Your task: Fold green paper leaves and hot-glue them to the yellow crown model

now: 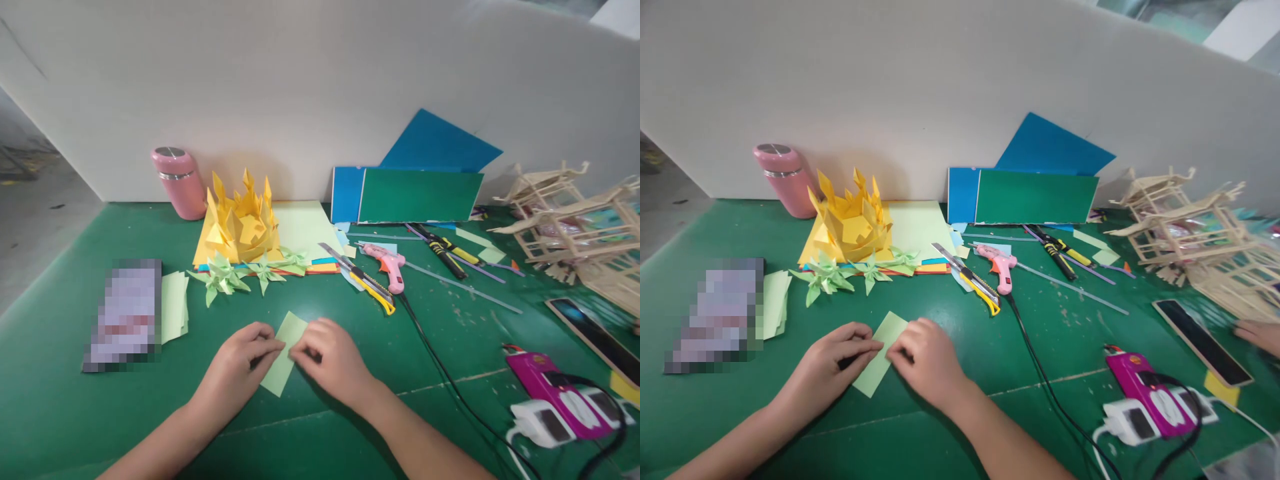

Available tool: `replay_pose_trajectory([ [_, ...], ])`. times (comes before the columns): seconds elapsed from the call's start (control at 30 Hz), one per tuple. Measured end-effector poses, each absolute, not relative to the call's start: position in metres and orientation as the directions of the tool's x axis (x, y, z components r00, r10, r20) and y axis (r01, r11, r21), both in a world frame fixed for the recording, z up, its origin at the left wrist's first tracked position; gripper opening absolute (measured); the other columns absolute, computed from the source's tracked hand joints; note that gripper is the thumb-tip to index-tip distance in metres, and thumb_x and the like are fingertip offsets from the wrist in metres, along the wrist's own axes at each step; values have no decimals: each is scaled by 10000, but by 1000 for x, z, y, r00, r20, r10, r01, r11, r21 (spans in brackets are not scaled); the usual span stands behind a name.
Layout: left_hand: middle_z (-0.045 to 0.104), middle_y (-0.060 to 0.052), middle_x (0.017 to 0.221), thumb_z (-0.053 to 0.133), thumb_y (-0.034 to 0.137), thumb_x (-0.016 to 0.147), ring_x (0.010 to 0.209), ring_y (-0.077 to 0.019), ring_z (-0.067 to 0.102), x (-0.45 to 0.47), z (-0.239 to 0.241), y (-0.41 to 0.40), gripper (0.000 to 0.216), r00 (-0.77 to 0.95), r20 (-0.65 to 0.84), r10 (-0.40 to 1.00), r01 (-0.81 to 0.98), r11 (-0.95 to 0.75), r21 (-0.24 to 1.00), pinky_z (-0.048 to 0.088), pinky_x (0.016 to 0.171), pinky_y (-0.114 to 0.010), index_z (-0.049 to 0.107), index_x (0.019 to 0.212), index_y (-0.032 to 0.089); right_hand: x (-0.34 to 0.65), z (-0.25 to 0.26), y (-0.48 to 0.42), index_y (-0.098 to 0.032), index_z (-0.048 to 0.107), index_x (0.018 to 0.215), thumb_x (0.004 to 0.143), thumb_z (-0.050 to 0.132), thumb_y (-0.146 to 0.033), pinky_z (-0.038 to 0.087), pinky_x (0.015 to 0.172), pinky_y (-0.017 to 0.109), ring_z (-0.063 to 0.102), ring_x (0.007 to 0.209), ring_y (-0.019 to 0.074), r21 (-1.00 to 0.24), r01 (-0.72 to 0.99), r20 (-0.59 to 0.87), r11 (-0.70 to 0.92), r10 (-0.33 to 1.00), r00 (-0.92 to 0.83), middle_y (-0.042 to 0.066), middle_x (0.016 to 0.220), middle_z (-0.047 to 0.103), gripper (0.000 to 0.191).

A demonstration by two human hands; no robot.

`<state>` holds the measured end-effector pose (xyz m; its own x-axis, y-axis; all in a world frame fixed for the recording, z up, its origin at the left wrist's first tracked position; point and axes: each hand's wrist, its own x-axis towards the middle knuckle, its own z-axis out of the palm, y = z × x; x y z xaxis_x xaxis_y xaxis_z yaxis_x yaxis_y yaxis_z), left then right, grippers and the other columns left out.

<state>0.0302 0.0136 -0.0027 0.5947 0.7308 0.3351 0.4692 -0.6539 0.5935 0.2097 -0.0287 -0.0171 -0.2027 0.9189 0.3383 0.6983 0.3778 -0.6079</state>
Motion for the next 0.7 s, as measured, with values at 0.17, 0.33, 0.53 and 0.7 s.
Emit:
replay_pose_trajectory([
  [0.17,635,-28,732,467,173,864,599,-121,619,30,-4,13,261,591,380,711,451,-682,576,492,544,-197,706,764,194,228,-20,-15,-191,544,566,776,607,-106,340,555,260,457,573,143,-572,798,373,189,927,48,-26,547,470,235],
  [0.33,664,-34,739,481,192,884,642,-131,642,29,-6,12,246,577,432,694,443,-709,548,516,595,-210,702,776,195,230,-22,-18,-192,646,795,817,546,-134,433,625,281,528,670,167,-664,715,380,220,923,68,24,716,602,118],
  [0.53,694,-29,756,492,198,877,678,-141,654,27,-5,12,215,530,472,704,430,-704,565,529,633,-234,691,796,211,224,-23,-27,-262,569,1220,856,538,-161,510,717,309,591,774,172,-732,592,395,338,918,-36,50,975,671,378],
  [0.7,657,23,644,552,227,803,558,-122,608,27,0,11,97,414,290,863,511,-484,710,507,533,-217,607,725,213,222,-20,-29,-279,586,1204,883,523,-140,505,796,347,620,906,196,-658,623,494,423,867,-67,56,1019,686,356],
])
